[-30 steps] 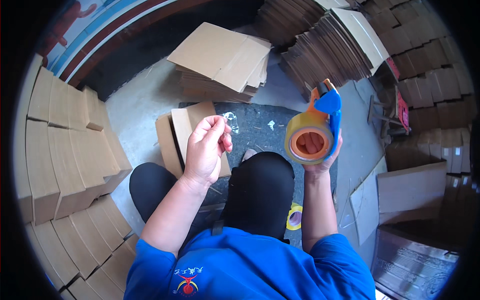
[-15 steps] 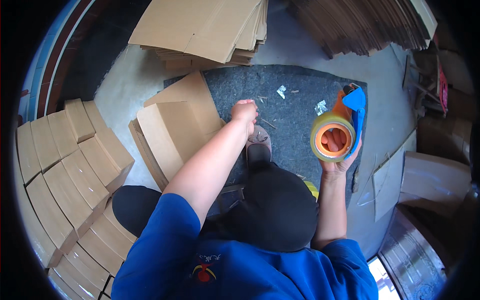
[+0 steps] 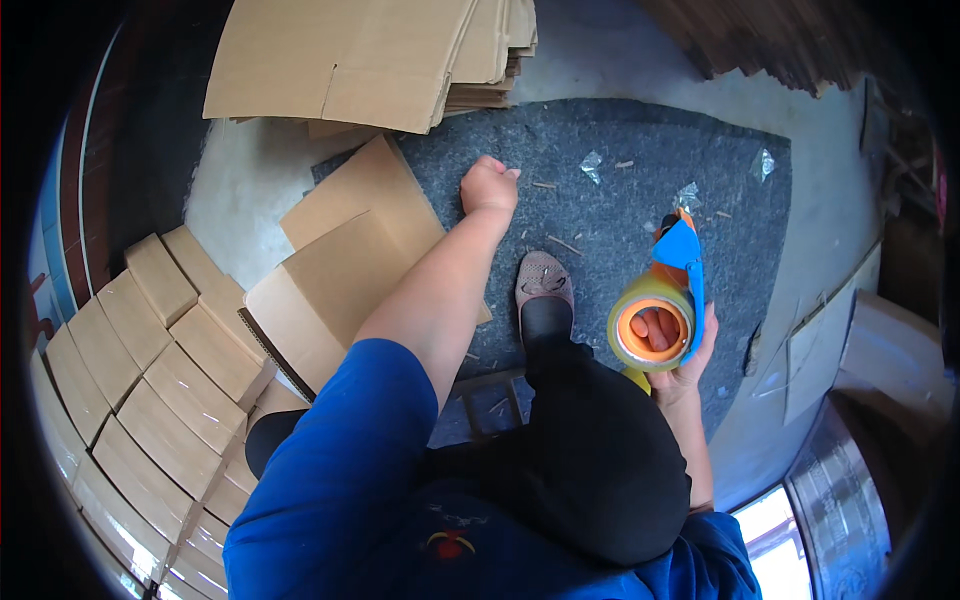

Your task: Assembling and taping cardboard boxes for packaging.

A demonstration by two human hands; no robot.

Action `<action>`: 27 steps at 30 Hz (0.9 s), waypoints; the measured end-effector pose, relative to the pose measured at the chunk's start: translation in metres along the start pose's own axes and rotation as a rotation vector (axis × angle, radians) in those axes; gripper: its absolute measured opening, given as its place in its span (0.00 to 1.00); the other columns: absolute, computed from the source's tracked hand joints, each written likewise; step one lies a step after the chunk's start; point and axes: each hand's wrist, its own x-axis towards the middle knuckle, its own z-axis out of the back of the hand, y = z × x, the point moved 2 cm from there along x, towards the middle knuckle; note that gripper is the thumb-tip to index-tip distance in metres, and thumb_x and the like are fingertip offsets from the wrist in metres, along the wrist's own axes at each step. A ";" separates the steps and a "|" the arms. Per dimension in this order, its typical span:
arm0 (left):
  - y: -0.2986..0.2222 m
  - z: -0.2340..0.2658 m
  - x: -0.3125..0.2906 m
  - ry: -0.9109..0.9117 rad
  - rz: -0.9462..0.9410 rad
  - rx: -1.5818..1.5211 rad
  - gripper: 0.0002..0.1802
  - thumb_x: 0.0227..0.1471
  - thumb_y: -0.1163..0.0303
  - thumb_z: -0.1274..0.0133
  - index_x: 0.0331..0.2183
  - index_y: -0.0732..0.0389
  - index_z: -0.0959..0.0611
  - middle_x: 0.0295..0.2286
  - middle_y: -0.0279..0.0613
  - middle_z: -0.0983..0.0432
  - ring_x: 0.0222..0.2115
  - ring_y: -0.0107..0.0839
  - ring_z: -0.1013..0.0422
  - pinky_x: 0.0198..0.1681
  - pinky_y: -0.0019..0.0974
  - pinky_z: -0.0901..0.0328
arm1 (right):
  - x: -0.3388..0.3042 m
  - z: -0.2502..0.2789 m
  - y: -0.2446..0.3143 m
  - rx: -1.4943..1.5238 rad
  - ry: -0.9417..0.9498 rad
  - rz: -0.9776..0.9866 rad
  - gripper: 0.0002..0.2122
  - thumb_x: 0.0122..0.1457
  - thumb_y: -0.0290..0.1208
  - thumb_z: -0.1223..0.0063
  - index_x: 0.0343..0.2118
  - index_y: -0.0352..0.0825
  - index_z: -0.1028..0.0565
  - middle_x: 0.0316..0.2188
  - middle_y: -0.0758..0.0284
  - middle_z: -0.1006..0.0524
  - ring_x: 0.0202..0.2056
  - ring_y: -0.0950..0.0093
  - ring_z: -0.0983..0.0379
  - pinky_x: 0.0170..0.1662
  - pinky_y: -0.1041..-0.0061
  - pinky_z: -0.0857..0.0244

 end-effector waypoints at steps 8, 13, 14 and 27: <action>-0.014 0.046 -0.002 -0.059 -0.148 0.488 0.38 0.39 0.47 0.32 0.47 0.57 0.26 0.47 0.45 0.33 0.51 0.47 0.35 0.50 0.47 0.34 | -0.007 -0.011 -0.012 -0.153 -0.017 -0.020 0.34 0.61 0.58 0.55 0.56 0.29 0.33 0.54 0.54 0.28 0.54 0.59 0.31 0.59 0.58 0.38; 0.016 0.034 -0.019 -0.264 -0.312 0.238 0.25 0.46 0.57 0.37 0.45 0.54 0.24 0.45 0.42 0.32 0.51 0.42 0.36 0.55 0.47 0.45 | -0.011 -0.016 -0.010 -0.174 -0.017 0.004 0.33 0.61 0.58 0.55 0.56 0.30 0.33 0.52 0.54 0.27 0.53 0.59 0.30 0.59 0.58 0.37; 0.017 0.028 -0.027 -0.210 -0.564 0.283 0.22 0.47 0.60 0.38 0.44 0.55 0.24 0.45 0.41 0.31 0.51 0.42 0.37 0.55 0.47 0.45 | -0.012 -0.014 -0.009 -0.165 -0.014 0.020 0.33 0.60 0.58 0.55 0.56 0.30 0.33 0.52 0.54 0.27 0.53 0.59 0.30 0.58 0.58 0.37; -0.016 0.067 -0.057 0.463 -0.270 -0.020 0.27 0.58 0.54 0.48 0.53 0.61 0.26 0.52 0.50 0.29 0.50 0.43 0.30 0.52 0.42 0.35 | -0.008 -0.018 -0.007 -0.423 0.025 0.194 0.31 0.52 0.53 0.41 0.46 0.26 0.28 0.42 0.56 0.22 0.42 0.67 0.23 0.49 0.68 0.29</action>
